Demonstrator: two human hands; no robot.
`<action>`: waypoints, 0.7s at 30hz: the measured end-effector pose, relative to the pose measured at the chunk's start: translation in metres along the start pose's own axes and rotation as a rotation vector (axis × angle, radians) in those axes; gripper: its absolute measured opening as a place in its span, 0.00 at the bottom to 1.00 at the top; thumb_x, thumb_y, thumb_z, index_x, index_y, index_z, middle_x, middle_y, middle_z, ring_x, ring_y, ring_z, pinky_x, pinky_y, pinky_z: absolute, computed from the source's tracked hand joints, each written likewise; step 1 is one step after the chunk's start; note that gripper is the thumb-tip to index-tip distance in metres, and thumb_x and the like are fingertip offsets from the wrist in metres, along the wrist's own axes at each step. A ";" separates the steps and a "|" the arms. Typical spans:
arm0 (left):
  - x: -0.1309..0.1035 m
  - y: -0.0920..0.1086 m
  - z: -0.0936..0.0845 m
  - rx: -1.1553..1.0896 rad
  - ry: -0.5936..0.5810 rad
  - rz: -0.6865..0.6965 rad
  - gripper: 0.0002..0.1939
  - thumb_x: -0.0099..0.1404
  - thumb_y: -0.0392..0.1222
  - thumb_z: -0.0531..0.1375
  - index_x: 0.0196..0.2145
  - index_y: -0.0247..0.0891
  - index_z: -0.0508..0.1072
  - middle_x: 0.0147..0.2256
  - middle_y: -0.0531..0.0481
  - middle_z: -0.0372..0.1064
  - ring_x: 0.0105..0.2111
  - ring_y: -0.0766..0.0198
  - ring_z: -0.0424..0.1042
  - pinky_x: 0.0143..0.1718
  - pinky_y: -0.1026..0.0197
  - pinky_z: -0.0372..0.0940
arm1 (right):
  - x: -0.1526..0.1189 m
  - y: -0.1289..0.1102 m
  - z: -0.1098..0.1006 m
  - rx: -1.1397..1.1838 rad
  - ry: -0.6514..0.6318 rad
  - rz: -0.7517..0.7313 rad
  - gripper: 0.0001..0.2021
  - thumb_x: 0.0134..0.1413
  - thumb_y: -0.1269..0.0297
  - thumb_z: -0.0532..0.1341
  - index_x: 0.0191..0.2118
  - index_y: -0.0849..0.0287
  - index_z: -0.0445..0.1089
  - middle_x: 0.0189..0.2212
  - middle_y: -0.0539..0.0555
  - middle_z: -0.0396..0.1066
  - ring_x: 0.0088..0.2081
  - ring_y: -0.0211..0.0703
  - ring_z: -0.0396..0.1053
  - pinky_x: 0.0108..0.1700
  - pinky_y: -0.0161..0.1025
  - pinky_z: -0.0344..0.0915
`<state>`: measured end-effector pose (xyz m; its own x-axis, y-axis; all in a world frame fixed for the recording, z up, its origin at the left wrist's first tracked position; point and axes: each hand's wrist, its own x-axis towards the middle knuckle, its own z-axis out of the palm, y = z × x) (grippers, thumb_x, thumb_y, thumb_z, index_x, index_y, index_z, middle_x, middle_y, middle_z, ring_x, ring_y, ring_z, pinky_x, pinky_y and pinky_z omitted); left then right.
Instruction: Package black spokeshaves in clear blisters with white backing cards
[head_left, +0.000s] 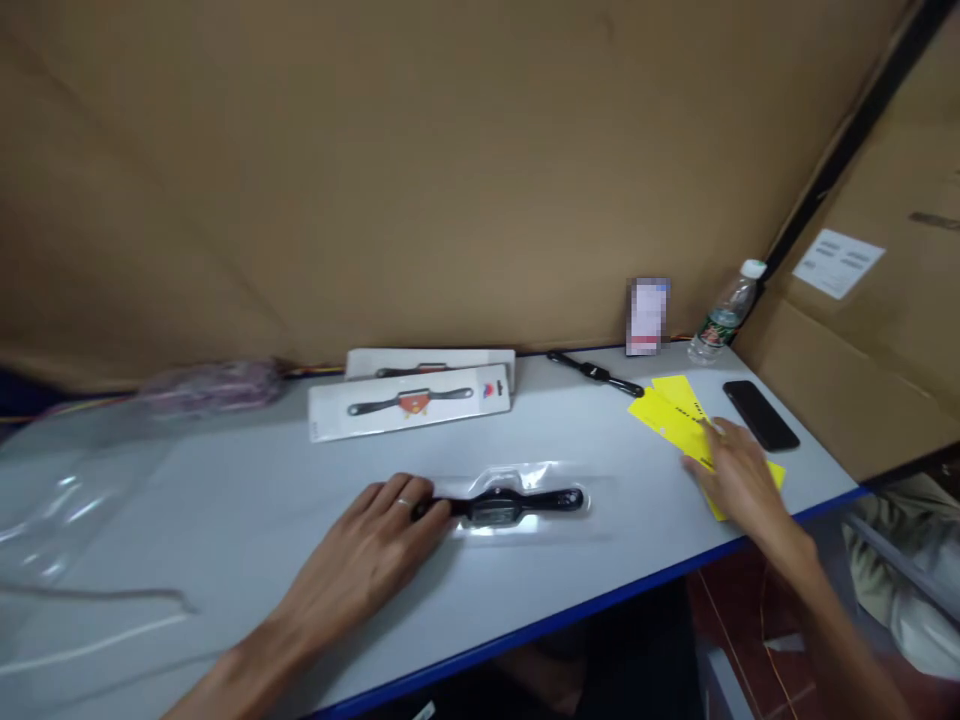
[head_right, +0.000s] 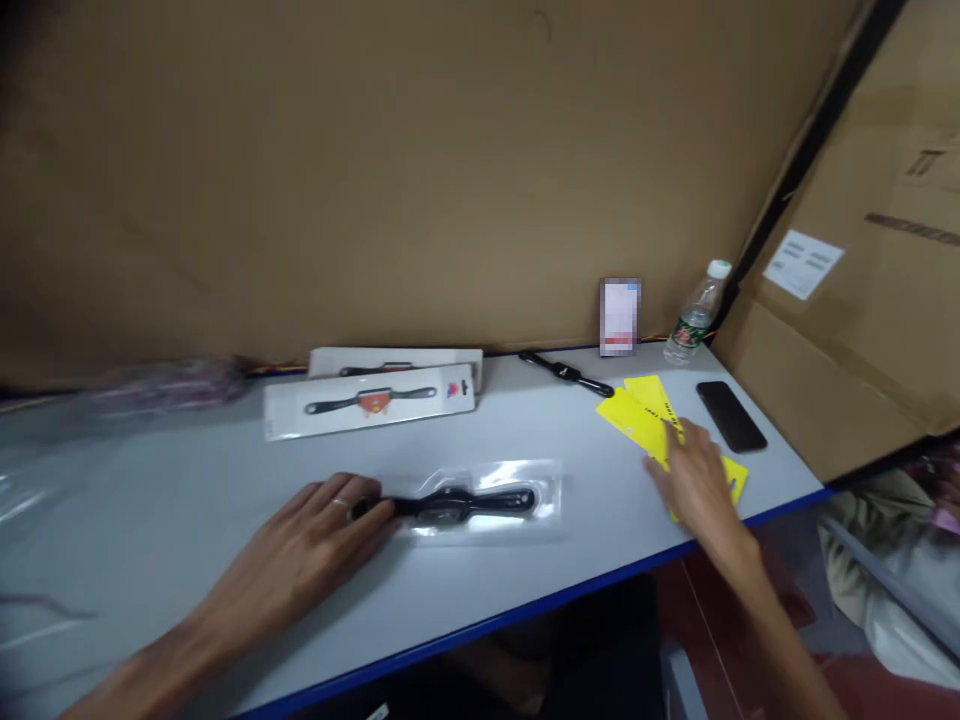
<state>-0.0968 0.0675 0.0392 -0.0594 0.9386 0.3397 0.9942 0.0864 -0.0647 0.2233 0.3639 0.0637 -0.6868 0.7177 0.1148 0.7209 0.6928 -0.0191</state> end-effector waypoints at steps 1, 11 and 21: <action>-0.002 0.001 -0.002 -0.005 0.003 -0.008 0.12 0.72 0.35 0.53 0.34 0.44 0.74 0.40 0.44 0.73 0.41 0.49 0.72 0.41 0.50 0.68 | 0.003 0.016 0.001 -0.027 -0.025 0.040 0.26 0.68 0.58 0.57 0.63 0.71 0.65 0.60 0.78 0.67 0.60 0.72 0.65 0.56 0.66 0.64; -0.008 0.014 -0.001 0.061 0.081 -0.037 0.15 0.71 0.35 0.54 0.52 0.35 0.73 0.59 0.28 0.68 0.61 0.37 0.67 0.57 0.35 0.67 | 0.013 0.038 -0.012 -0.142 -0.122 0.186 0.25 0.63 0.48 0.59 0.56 0.62 0.69 0.50 0.68 0.72 0.48 0.62 0.72 0.43 0.48 0.63; 0.042 0.036 -0.017 -0.034 -0.215 0.372 0.46 0.67 0.29 0.59 0.75 0.52 0.46 0.74 0.42 0.49 0.74 0.45 0.46 0.73 0.35 0.43 | 0.029 0.055 -0.007 0.105 -0.137 0.247 0.18 0.55 0.51 0.63 0.45 0.58 0.72 0.42 0.65 0.78 0.38 0.58 0.75 0.34 0.46 0.59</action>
<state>-0.0616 0.1041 0.0665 0.2901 0.9522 0.0959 0.9535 -0.2791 -0.1137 0.2439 0.4227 0.0729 -0.5032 0.8632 -0.0414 0.8590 0.4943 -0.1335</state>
